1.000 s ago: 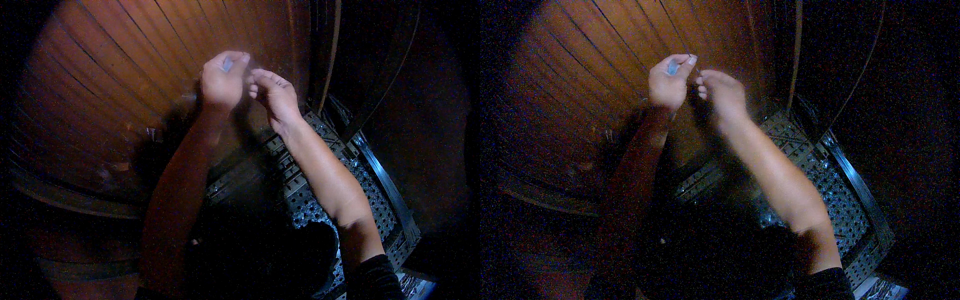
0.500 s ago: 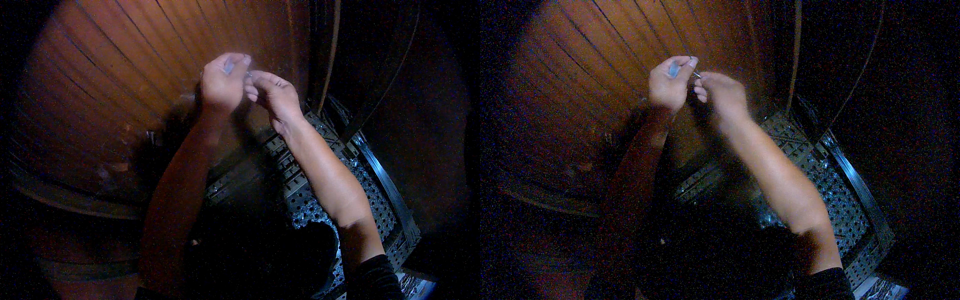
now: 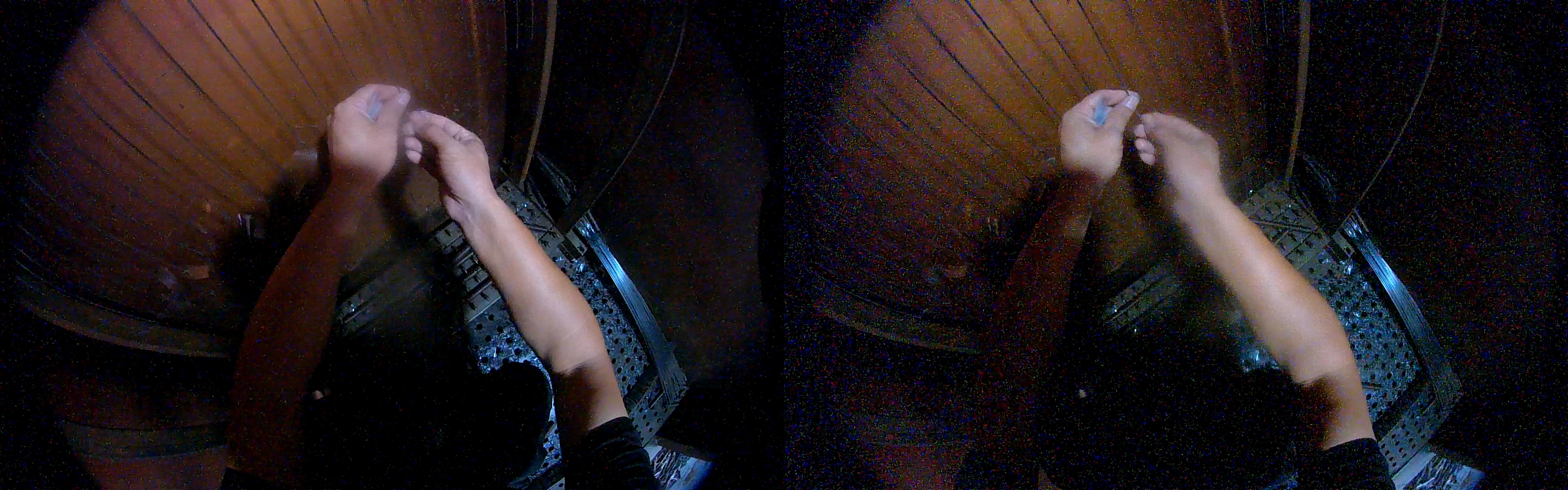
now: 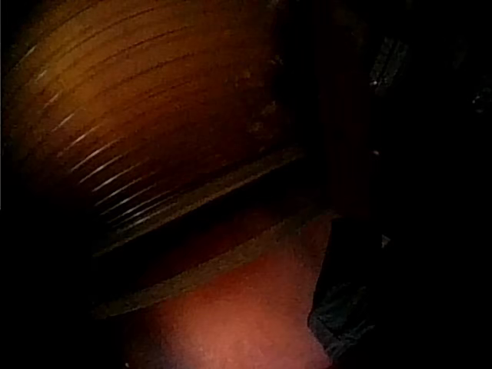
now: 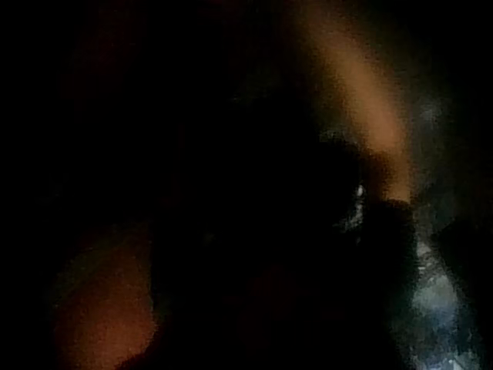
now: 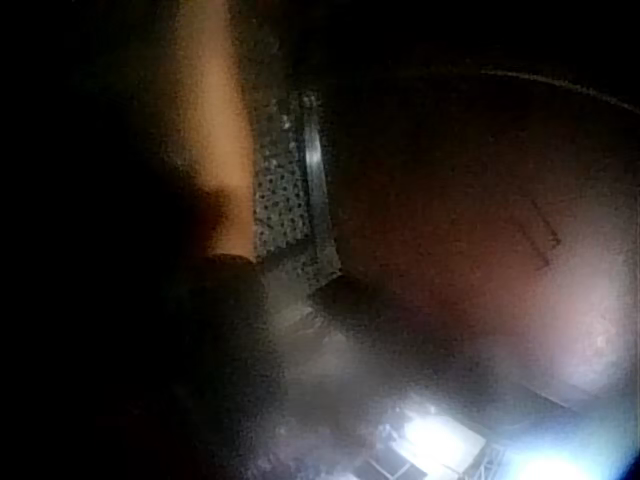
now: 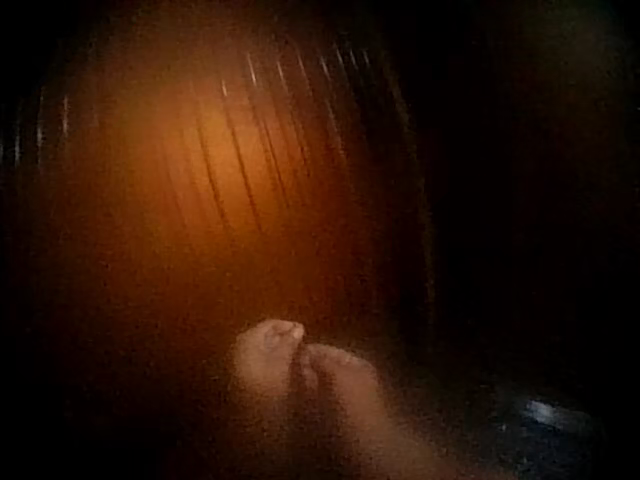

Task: The person scrubs a small metal piece against a wooden surface, then sits on the floor and uses a hammer to repeatedly strike a pile of metal pieces. The person handles the metal pieces one at a time, striking them with the hammer.

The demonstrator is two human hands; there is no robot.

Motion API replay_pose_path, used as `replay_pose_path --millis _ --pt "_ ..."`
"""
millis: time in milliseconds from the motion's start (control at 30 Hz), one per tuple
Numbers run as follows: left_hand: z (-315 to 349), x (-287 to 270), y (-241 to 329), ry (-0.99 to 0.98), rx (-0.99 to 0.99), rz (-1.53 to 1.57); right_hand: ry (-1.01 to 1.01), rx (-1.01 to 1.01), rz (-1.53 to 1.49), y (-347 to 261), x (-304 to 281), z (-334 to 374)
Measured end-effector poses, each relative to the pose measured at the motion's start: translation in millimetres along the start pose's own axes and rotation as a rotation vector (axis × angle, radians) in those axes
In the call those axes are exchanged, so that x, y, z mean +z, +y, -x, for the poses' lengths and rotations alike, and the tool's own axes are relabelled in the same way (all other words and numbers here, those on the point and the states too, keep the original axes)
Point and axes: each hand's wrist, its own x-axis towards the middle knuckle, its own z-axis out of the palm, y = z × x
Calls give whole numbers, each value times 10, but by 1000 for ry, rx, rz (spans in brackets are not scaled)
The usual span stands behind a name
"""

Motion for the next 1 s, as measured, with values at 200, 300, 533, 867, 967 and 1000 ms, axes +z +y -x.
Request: replay_pose_path --millis 200,300,533,867,967,1000 --pt "-47 -71 8 -11 8 6 8 -33 32 -59 80 1" --pt "-22 -56 -271 106 169 -302 125 -178 295 -27 -146 82" --pt "487 -722 -521 -93 153 -420 -357 -691 2182 367 -344 271" --pt "196 -1057 -1065 -785 180 -1353 -1077 -804 2834 1180 -172 58" --pt "145 -880 -1372 -951 314 -1509 -1204 -248 2765 1184 -153 -143" --pt "121 -786 -1533 -1126 289 -1561 -1150 -78 2760 1208 -179 -190"
